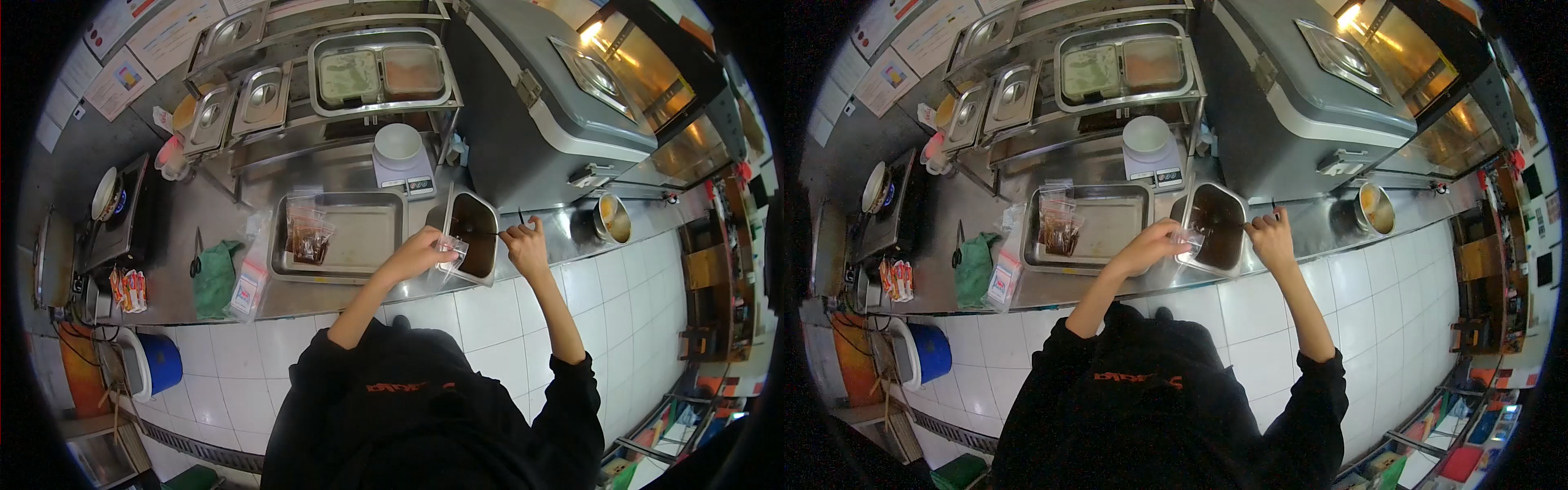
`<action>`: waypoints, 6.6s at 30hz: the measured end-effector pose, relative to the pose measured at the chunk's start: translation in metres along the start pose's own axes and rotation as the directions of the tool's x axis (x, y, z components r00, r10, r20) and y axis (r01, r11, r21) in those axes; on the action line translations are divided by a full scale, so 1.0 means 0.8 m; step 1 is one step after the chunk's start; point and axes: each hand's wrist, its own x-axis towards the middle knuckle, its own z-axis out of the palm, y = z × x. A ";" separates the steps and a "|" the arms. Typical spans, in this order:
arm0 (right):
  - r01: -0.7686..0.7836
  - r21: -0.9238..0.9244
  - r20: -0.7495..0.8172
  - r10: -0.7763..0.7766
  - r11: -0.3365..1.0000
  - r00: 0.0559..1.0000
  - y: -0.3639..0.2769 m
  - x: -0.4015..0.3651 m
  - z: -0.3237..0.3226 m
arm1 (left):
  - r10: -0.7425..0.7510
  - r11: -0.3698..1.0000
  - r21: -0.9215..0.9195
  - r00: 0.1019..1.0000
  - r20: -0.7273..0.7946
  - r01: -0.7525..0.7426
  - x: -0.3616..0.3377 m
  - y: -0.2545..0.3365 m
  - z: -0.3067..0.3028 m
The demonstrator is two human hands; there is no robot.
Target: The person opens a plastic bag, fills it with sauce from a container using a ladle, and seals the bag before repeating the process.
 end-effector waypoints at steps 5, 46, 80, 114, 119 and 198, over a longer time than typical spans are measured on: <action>-0.073 0.153 0.108 0.057 0.986 0.992 -0.007 -0.004 -0.020 | -0.016 0.986 0.162 0.995 -0.096 0.031 0.002 0.012 0.008; -0.476 0.869 0.291 0.642 0.132 0.709 0.006 0.002 -0.101 | 0.430 0.872 0.417 0.811 -0.397 -0.258 -0.028 0.005 0.006; -0.088 0.587 -0.541 0.470 0.805 0.697 -0.034 0.059 -0.202 | 0.552 0.830 0.151 0.753 -0.358 -0.537 -0.018 0.066 0.010; -0.072 0.454 -0.636 0.380 0.888 0.672 -0.043 0.053 -0.177 | 0.545 0.831 0.146 0.735 -0.403 -0.537 -0.031 0.084 0.014; -0.238 0.758 -0.267 0.622 0.607 0.736 -0.041 0.041 -0.150 | 0.489 0.870 0.149 0.784 -0.381 -0.471 -0.021 0.054 0.016; -0.388 0.909 0.402 0.567 -0.152 0.719 -0.172 -0.020 -0.035 | 0.442 0.436 0.371 0.164 -0.882 0.820 -0.169 -0.177 -0.248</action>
